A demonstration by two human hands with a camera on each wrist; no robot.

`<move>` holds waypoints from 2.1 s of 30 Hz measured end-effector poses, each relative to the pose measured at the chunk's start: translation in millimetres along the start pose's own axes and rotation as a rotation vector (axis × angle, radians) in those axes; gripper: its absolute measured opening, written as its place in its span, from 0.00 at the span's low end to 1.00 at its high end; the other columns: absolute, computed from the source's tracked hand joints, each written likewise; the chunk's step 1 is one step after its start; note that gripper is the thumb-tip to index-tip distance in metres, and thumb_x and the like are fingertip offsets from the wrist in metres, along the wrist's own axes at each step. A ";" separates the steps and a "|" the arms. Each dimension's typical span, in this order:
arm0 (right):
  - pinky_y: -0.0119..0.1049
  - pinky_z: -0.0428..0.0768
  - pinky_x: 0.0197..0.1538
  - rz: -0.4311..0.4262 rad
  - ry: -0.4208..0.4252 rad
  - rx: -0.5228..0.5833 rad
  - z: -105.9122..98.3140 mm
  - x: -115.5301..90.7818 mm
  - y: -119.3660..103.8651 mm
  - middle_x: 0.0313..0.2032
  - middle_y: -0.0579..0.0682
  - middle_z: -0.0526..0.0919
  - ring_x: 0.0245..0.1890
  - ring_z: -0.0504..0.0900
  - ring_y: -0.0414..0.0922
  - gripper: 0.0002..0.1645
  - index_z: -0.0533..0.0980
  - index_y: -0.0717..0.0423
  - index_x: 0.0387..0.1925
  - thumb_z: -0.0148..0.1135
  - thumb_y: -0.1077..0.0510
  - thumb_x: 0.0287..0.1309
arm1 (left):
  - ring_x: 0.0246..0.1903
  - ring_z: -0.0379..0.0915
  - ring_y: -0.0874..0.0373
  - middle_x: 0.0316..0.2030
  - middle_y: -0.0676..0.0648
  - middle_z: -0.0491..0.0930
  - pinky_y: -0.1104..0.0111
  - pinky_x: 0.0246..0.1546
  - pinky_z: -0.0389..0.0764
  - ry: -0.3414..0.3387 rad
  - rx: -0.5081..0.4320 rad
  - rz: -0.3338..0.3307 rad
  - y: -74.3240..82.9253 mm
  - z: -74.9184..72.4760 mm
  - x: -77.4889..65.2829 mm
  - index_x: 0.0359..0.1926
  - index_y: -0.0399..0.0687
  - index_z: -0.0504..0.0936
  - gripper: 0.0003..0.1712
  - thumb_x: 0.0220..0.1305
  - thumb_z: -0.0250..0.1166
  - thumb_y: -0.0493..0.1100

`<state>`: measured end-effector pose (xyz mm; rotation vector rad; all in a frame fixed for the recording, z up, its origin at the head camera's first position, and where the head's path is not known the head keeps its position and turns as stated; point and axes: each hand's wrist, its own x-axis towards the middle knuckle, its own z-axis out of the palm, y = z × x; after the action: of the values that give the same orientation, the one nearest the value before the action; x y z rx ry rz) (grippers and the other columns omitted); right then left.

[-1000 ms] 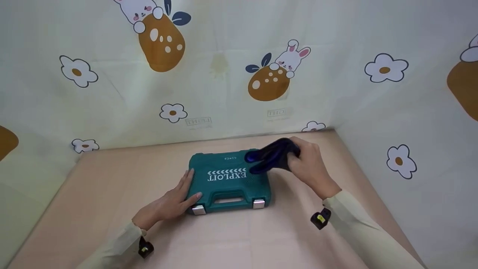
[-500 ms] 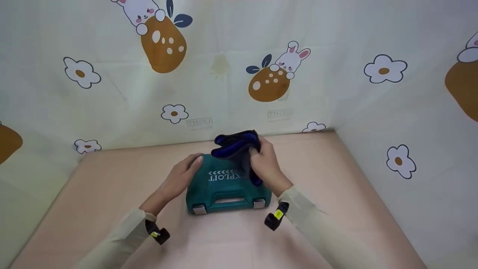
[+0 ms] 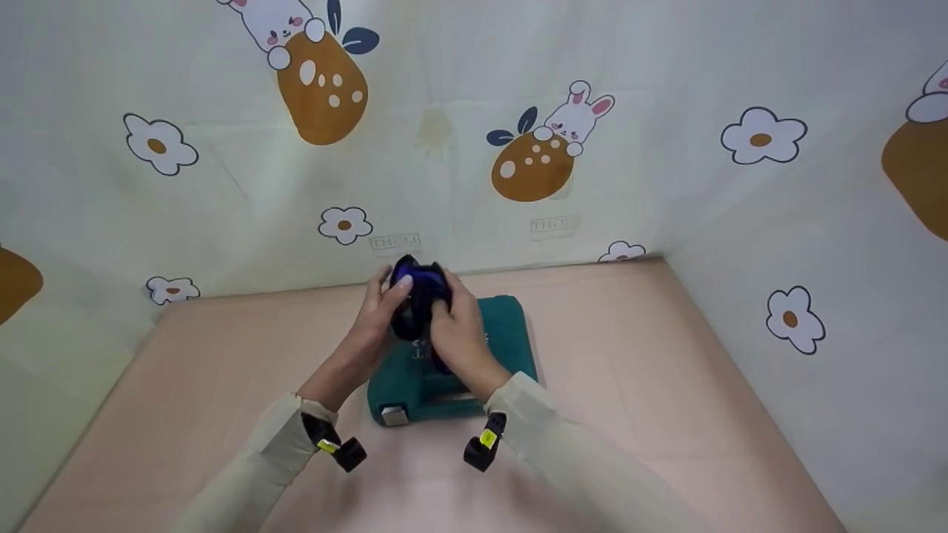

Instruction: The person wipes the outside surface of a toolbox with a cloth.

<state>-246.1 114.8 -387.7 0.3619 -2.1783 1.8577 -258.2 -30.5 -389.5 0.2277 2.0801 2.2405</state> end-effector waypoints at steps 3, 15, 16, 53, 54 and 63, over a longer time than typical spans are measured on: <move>0.43 0.75 0.54 0.098 0.029 0.040 -7.5 9.6 -5.6 0.52 0.56 0.80 0.52 0.79 0.50 0.16 0.77 0.60 0.55 0.45 0.64 0.77 | 0.76 0.39 0.40 0.79 0.37 0.40 0.48 0.72 0.49 0.120 0.121 0.056 0.5 -6.7 -5.9 0.80 0.45 0.37 0.56 0.70 0.64 0.57; 0.40 0.72 0.61 0.326 0.157 0.308 -4.3 31.7 -12.5 0.59 0.56 0.74 0.59 0.75 0.48 0.20 0.72 0.61 0.63 0.41 0.65 0.77 | 0.75 0.45 0.40 0.76 0.31 0.48 0.48 0.71 0.51 0.057 0.208 -0.089 -2.8 1.2 -32.5 0.78 0.32 0.47 0.46 0.76 0.54 0.58; 0.40 0.72 0.61 0.321 0.153 0.320 -1.4 31.2 -12.8 0.59 0.56 0.74 0.59 0.75 0.48 0.20 0.72 0.61 0.63 0.41 0.65 0.77 | 0.75 0.45 0.40 0.76 0.32 0.48 0.48 0.71 0.51 0.031 0.190 -0.110 -2.6 2.0 -31.9 0.78 0.32 0.46 0.47 0.77 0.52 0.60; 0.55 0.58 0.71 -0.088 -0.708 -0.295 -53.6 -8.9 40.5 0.75 0.56 0.61 0.74 0.57 0.53 0.35 0.60 0.61 0.77 0.56 0.54 0.76 | 0.72 0.54 0.50 0.73 0.40 0.57 0.59 0.70 0.57 0.065 -0.407 -0.168 -14.8 -57.4 1.4 0.77 0.40 0.47 0.39 0.74 0.55 0.39; 0.57 0.57 0.70 -0.078 -0.674 -0.354 -61.8 -9.9 46.9 0.75 0.57 0.60 0.74 0.57 0.55 0.36 0.60 0.60 0.77 0.57 0.51 0.75 | 0.72 0.52 0.50 0.74 0.40 0.56 0.59 0.70 0.56 0.082 -0.401 -0.158 -14.1 -63.6 2.3 0.78 0.39 0.46 0.39 0.74 0.55 0.39; 0.66 0.50 0.69 0.156 -0.561 -0.600 -117.2 -27.6 99.8 0.79 0.60 0.34 0.76 0.40 0.65 0.66 0.41 0.52 0.82 0.70 0.34 0.59 | 0.75 0.46 0.46 0.76 0.35 0.50 0.59 0.72 0.49 0.295 -0.037 -0.151 -29.6 -109.6 12.7 0.79 0.33 0.41 0.44 0.78 0.53 0.49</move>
<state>-251.3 246.6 -471.8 0.6498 -3.0705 1.1452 -289.6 -134.2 -425.9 -0.2707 2.1013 2.3352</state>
